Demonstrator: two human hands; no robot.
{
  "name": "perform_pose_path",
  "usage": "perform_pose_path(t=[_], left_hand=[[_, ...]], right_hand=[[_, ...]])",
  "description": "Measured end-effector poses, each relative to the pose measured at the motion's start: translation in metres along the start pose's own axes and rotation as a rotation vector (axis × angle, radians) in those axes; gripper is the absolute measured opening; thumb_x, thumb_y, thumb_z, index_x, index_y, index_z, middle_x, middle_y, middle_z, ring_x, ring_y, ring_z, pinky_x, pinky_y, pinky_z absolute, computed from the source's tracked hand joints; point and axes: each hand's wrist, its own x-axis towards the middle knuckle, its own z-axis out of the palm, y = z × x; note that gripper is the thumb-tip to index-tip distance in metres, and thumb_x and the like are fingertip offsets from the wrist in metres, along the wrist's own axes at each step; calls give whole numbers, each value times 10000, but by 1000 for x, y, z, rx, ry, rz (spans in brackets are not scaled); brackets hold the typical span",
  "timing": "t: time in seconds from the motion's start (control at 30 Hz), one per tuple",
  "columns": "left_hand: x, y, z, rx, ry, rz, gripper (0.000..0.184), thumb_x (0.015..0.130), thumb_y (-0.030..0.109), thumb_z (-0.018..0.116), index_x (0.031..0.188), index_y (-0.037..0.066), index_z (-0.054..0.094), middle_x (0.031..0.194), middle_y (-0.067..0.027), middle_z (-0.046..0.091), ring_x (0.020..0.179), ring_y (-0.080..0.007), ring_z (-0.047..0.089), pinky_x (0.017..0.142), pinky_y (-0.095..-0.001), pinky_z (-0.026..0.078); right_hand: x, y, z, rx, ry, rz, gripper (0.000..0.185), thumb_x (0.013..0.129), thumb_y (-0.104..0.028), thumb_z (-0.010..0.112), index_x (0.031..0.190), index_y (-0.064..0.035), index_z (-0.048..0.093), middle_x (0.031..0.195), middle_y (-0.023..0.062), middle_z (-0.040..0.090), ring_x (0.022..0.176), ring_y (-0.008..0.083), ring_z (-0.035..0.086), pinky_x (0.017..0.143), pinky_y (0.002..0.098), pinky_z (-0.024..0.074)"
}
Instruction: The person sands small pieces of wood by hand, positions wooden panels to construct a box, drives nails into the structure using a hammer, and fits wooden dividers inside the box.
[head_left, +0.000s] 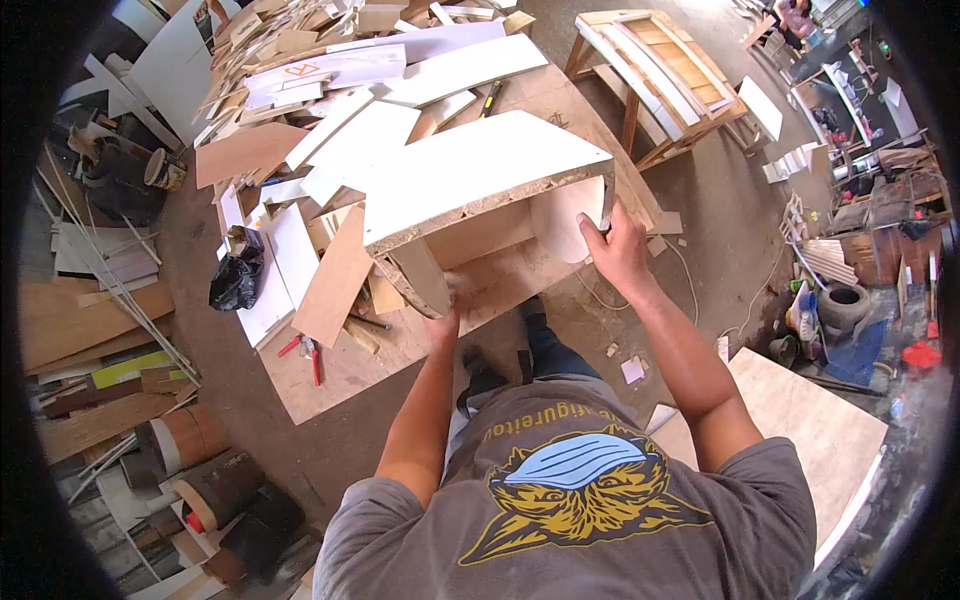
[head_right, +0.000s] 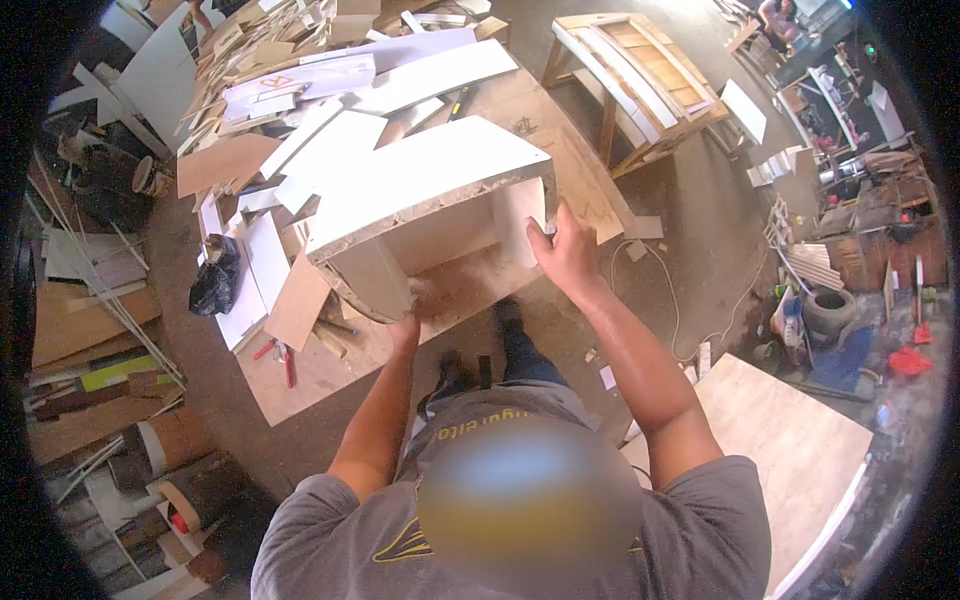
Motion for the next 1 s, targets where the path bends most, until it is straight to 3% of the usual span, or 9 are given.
perform_pose_path(t=[0.1,0.2,0.37,0.4,0.53,0.63,0.73,0.9,1.0], left_hand=[[12,-42,20,-217,-24,-16,654,965,530,676,1377,30,584,1348,-148,656,1259,-361,576,1093,-475,421],[32,-32,38,213,127,-74,479,939,391,761,1295,81,686,1257,-130,700,1155,-332,625,1018,-453,466],[36,-25,33,288,109,-254,545,970,475,662,1349,83,664,1346,-184,674,1282,-394,584,1087,-478,435],[35,-27,32,348,181,-69,623,1011,589,536,1302,58,684,1304,-173,707,1254,-385,619,1059,-487,458],[39,-10,27,538,304,-9,507,985,495,632,1181,39,738,1248,-193,724,1174,-414,659,971,-498,510],[28,26,15,409,328,-28,436,955,427,713,1103,19,759,1195,-209,735,1097,-412,692,883,-486,542],[15,29,5,212,304,-57,385,942,353,761,1052,-15,760,1097,-226,742,997,-397,718,821,-467,549],[-5,63,-3,29,360,98,374,966,309,758,1019,-61,744,939,-221,712,870,-328,699,772,-423,532],[-11,67,-10,10,268,-145,396,985,333,741,1007,-62,739,906,-216,713,804,-281,675,738,-409,520]], right_hand=[[4,3,0,-51,-12,-14,330,900,-234,781,917,27,581,564,155,578,477,327,613,492,447,461],[11,4,1,-55,-38,-9,335,903,-235,778,865,9,551,546,152,561,466,332,603,485,453,455],[33,4,8,-26,-31,-40,352,911,-237,767,816,-20,506,524,151,541,462,367,590,492,466,455],[39,7,12,-9,-38,-39,347,913,-236,761,818,-21,506,527,154,545,470,375,594,497,472,456],[66,5,23,34,-45,-29,342,912,-215,781,822,-6,525,532,155,567,434,263,601,435,430,392],[85,-10,22,-61,-82,-61,284,887,-201,754,862,16,572,572,172,611,496,301,654,484,458,447],[109,-30,18,-65,-185,47,280,856,-241,704,934,17,628,721,248,686,740,473,702,718,563,558],[146,-58,12,-231,-261,94,312,807,-225,691,940,56,710,869,298,722,879,465,727,798,541,577],[159,-69,9,-333,-301,109,327,791,-233,702,901,74,718,871,307,721,883,463,732,808,524,584]])
